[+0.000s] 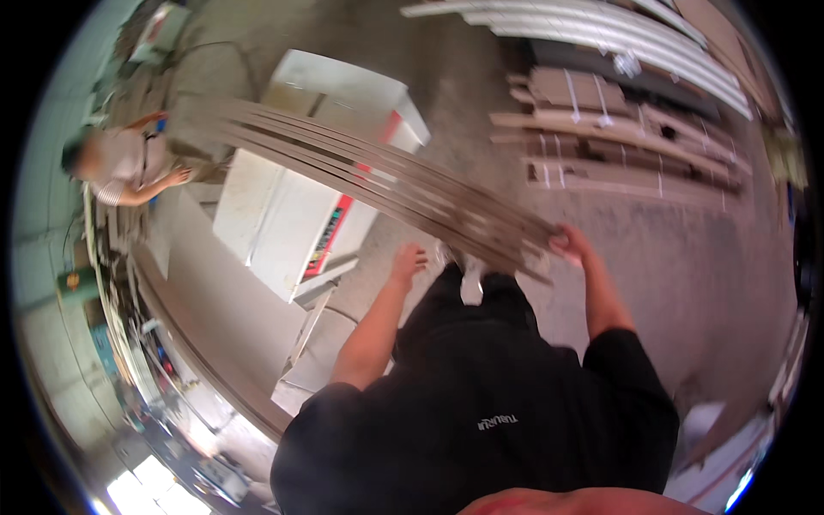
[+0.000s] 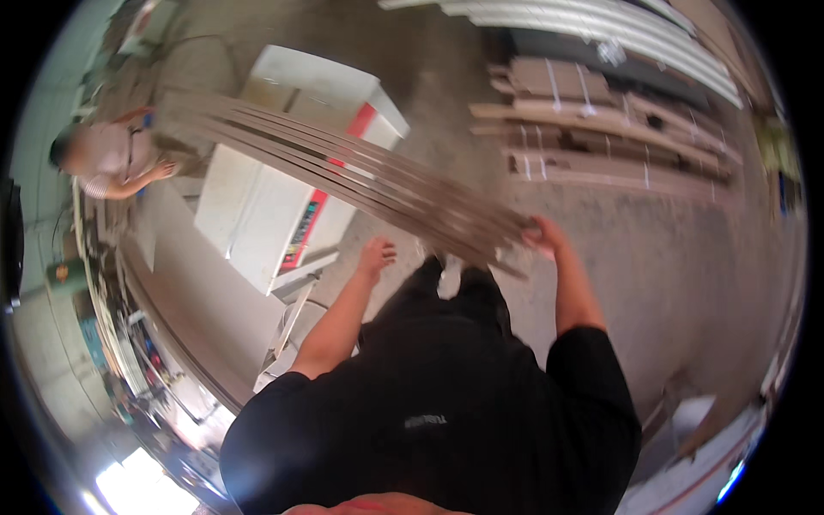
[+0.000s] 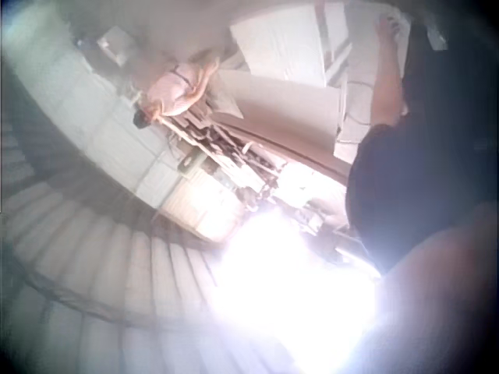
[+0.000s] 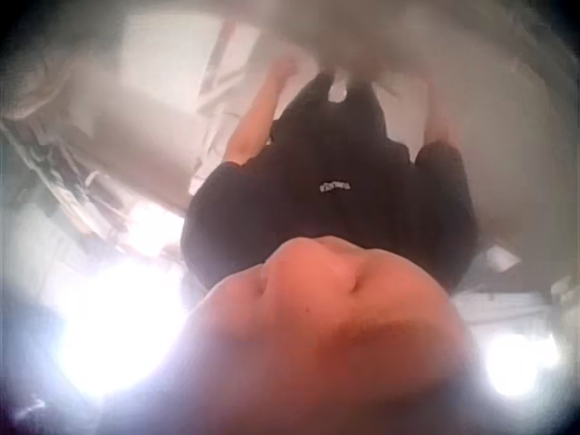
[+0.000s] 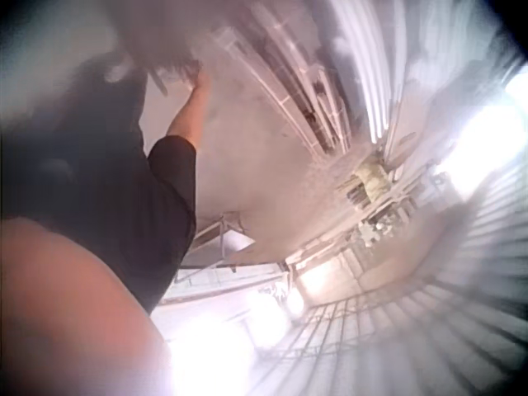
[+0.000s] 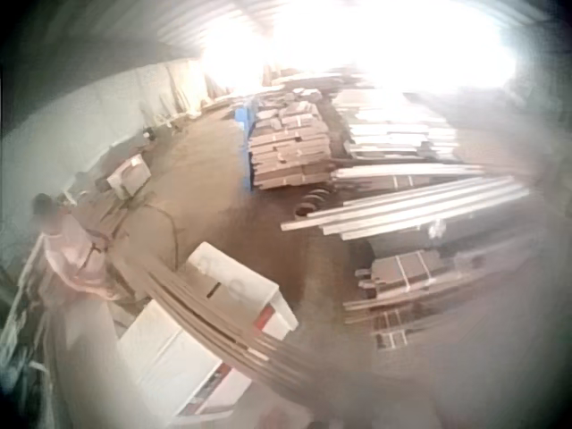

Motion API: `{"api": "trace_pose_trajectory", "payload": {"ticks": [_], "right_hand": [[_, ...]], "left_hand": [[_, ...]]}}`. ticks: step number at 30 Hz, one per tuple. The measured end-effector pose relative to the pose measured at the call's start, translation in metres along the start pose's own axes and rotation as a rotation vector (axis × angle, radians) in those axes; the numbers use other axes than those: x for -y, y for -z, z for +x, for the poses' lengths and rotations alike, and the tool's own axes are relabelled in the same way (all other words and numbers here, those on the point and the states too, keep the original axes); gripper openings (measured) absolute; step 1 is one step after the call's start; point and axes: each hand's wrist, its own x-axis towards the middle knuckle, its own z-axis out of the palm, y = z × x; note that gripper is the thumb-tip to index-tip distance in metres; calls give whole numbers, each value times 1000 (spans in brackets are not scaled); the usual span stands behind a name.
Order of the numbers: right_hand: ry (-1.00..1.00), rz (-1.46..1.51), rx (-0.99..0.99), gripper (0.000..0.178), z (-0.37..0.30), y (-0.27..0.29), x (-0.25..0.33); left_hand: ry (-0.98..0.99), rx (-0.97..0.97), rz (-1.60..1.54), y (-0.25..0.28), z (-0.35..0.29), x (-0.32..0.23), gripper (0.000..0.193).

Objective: The person and a colleague handle long wooden planks in a workshop. They lift, carry, and place the planks onto a workbench and a stack on the floor. The person also picks up and moves a large white sheet.

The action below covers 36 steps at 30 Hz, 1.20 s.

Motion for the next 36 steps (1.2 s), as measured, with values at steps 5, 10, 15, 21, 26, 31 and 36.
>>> {"api": "trace_pose_trajectory", "payload": {"ticks": [5, 10, 15, 21, 26, 31, 36], "right_hand": [[-66, 134, 156, 52, 5, 29, -13], [-56, -44, 346, 59, 46, 35, 17], [285, -223, 178, 59, 119, -29, -47], [253, -241, 215, 82, 70, -8, 29], [167, -108, 317, 78, 66, -4, -45], [125, -265, 287, 72, 17, 23, -87], [187, -98, 342, 54, -15, 31, -39]], "left_hand": [[88, 46, 122, -6, -44, 30, 36], [108, -39, 237, 15, -75, 79, 35], [-19, -171, 385, 46, -65, 108, 29], [-8, -398, 217, 40, -160, 232, 34], [4, -229, 979, 44, -187, 315, 20], [101, -118, 889, 24, -206, 271, 19], [-59, -189, 944, 48, -166, 278, 22]]}}
